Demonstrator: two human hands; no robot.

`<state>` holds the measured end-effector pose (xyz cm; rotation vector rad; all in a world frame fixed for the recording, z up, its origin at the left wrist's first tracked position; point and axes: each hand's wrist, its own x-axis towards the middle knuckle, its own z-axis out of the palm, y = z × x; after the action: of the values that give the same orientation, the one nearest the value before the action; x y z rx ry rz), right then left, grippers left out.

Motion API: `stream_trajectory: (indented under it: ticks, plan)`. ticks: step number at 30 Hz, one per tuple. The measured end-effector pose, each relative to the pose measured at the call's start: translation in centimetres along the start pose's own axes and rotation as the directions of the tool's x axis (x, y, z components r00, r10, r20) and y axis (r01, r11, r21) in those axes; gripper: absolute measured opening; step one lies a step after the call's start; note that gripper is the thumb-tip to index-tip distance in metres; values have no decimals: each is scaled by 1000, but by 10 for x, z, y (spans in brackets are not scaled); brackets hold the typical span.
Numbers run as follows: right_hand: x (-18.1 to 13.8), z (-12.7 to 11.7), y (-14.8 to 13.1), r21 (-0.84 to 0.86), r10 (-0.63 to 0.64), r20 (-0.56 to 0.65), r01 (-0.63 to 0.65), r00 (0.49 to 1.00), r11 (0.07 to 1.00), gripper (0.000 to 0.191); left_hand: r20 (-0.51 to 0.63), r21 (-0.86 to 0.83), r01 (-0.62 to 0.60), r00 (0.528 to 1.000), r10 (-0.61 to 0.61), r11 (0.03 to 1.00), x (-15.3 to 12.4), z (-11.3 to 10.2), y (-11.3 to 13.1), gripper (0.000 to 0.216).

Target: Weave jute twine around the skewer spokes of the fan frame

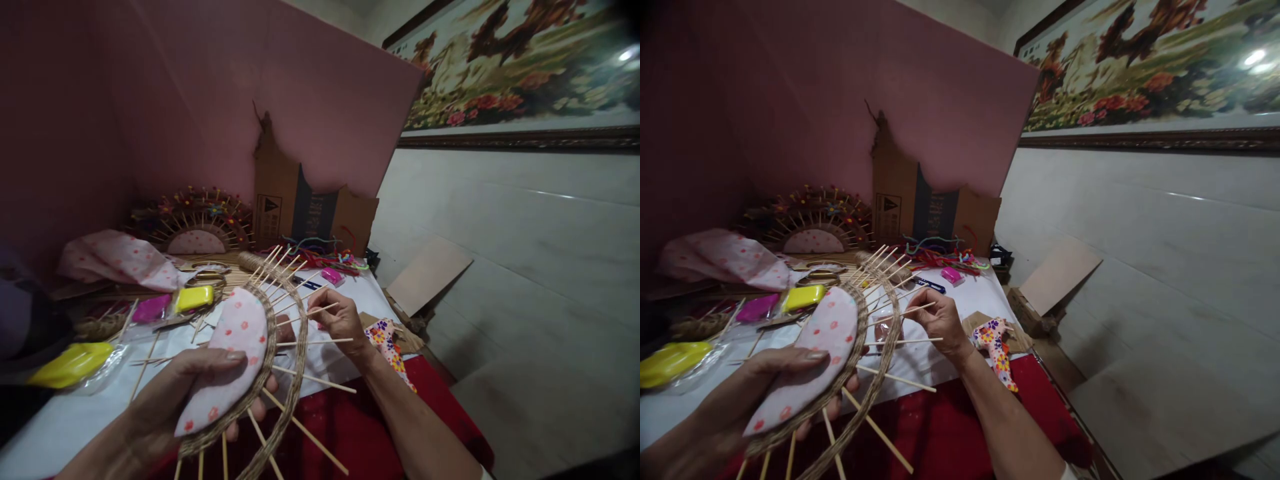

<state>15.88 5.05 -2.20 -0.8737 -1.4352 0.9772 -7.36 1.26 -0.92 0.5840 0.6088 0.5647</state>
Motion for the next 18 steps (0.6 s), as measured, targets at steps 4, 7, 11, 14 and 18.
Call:
stream_trajectory:
  ticks: [4, 7, 11, 14, 18]
  plan:
    - [3, -4, 3, 78, 113, -77, -107, 991, 991, 21, -69, 99, 23, 997, -17, 995, 0, -2, 1, 23]
    - [6, -9, 6, 253, 296, -12, -283, 955, 925, 25, -103, 134, 44, 994, -31, 990, 1, -3, 2, 24]
    - [6, -14, 6, 400, 423, 107, -429, 900, 810, 31, -120, 134, 52, 992, -36, 990, 3, -2, 4, 24]
    - [5, -16, 5, 382, 437, 105, -442, 893, 812, 31, -115, 156, 55, 993, -37, 986, 2, -1, 6, 24]
    - [7, -19, 7, 314, 405, 44, -398, 913, 862, 29, -117, 209, 37, 993, -12, 977, -1, 4, 10, 23]
